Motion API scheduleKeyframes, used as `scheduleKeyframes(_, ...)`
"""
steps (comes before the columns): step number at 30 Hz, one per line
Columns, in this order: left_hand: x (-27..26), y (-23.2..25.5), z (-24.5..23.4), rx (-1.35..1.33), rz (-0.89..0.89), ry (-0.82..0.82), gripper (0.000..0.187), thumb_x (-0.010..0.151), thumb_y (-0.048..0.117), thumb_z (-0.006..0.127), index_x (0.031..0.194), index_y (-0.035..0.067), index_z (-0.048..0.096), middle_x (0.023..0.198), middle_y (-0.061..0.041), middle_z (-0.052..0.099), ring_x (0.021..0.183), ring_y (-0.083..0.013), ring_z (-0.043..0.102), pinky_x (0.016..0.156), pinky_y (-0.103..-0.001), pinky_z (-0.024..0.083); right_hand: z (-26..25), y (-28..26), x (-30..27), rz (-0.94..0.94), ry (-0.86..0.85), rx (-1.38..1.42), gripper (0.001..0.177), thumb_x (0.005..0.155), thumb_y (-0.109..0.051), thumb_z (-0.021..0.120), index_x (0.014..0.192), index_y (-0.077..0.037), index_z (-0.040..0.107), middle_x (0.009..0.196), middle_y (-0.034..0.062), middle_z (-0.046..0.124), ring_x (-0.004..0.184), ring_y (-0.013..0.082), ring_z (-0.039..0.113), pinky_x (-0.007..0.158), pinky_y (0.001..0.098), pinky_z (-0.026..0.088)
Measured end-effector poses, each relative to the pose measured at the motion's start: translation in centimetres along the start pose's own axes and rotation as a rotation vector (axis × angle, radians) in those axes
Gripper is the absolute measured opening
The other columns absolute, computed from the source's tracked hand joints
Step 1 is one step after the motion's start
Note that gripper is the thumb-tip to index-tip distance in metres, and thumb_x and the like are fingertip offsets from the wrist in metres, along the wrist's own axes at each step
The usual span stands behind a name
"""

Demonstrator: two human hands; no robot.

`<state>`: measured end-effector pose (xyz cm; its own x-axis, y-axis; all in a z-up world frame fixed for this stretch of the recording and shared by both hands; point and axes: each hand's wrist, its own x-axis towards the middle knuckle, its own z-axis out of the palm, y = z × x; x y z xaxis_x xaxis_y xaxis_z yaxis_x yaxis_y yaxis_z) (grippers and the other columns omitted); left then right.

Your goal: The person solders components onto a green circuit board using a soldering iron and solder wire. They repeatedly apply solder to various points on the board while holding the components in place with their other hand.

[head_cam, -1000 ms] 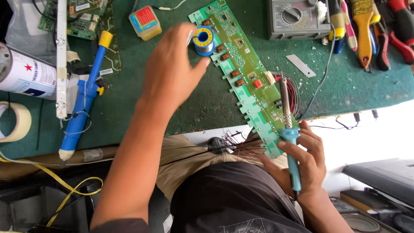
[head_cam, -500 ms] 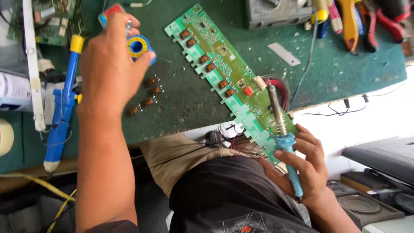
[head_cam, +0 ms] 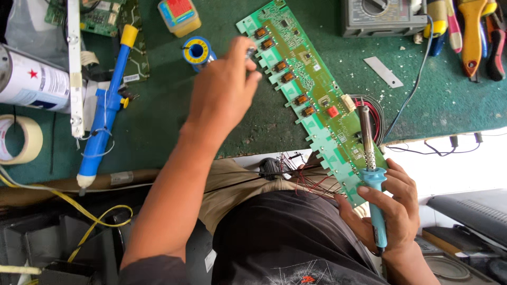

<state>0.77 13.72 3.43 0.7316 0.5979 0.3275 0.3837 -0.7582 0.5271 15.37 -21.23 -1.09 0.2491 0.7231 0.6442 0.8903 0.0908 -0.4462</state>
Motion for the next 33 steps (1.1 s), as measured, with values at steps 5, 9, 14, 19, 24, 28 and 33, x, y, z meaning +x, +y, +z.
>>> scheduleKeyframes(5,0.3,0.7,0.5,0.195,-0.019,-0.117,0.032,0.101,0.011,0.072,0.128,0.01,0.055,0.084,-0.015,0.078,0.068,-0.0458,0.073,0.049,-0.061,0.05,-0.1,0.1,-0.1,-0.011,0.007,0.022,0.053,0.084,-0.021,0.095,0.122,-0.009,0.06,0.118,0.0201,0.057,0.114,0.0422,0.063,0.121,0.071,0.058)
scheduleKeyframes(9,0.1,0.5,-1.4,0.374,-0.175,-0.178,0.04,0.094,0.0,0.06,0.131,0.013,0.056,0.084,-0.02,0.073,0.074,-0.0532,0.07,0.055,-0.065,0.051,-0.2,-0.1,-0.3,0.007,0.012,0.043,0.055,0.083,-0.024,0.095,0.123,-0.013,0.059,0.123,0.0193,0.058,0.118,0.041,0.063,0.121,0.0702,0.057)
scheduleKeyframes(14,-2.3,0.9,-3.5,0.036,0.011,0.158,0.014,0.113,0.011,0.065,0.125,0.003,0.065,0.115,-0.01,0.08,0.097,-0.034,0.079,0.079,-0.046,0.055,-0.2,-0.8,-0.3,-0.033,-0.029,0.126,0.055,0.084,-0.038,0.095,0.122,-0.018,0.061,0.118,0.0118,0.059,0.11,0.0325,0.066,0.116,0.0639,0.058)
scheduleKeyframes(19,-3.7,5.6,-6.1,-0.398,-0.16,0.101,0.021,0.12,0.015,0.047,0.125,-0.001,0.058,0.103,-0.012,0.074,0.062,-0.0106,0.049,0.06,-0.026,0.044,-1.8,1.8,-2.3,0.079,0.092,0.127,0.057,0.082,-0.049,0.087,0.118,-0.013,0.063,0.121,0.0183,0.064,0.115,0.0367,0.071,0.111,0.0577,0.058)
scheduleKeyframes(24,-4.6,1.1,-7.2,-0.309,-0.135,0.212,0.03,0.128,0.026,0.042,0.128,0.001,0.058,0.098,-0.013,0.067,0.071,-0.0148,0.046,0.066,-0.03,0.037,-1.8,3.6,-0.1,0.098,0.261,0.295,0.046,0.092,-0.023,0.083,0.128,-0.01,0.059,0.12,0.0176,0.056,0.118,0.0422,0.075,0.103,0.0544,0.07)
scheduleKeyframes(28,-4.0,-5.1,-9.4,-0.165,-0.086,0.322,0.021,0.107,-0.008,0.063,0.121,0.004,0.053,0.112,-0.011,0.053,0.096,-0.0211,0.049,0.085,-0.036,0.046,-1.5,5.8,-0.7,0.126,0.187,0.182,0.04,0.098,-0.016,0.085,0.124,-0.003,0.057,0.115,0.0205,0.044,0.098,0.0331,0.062,0.098,0.0537,0.064)
scheduleKeyframes(33,-2.5,-7.9,-8.3,-0.23,-0.196,0.178,0.044,0.086,0.009,0.085,0.124,0.015,0.064,0.12,-0.003,0.06,0.104,-0.0118,0.056,0.078,-0.029,0.047,-1.2,8.0,2.6,-0.006,0.05,0.243,0.033,0.105,-0.019,0.073,0.122,0.007,0.061,0.116,0.0268,0.05,0.116,0.0404,0.059,0.101,0.0565,0.064)
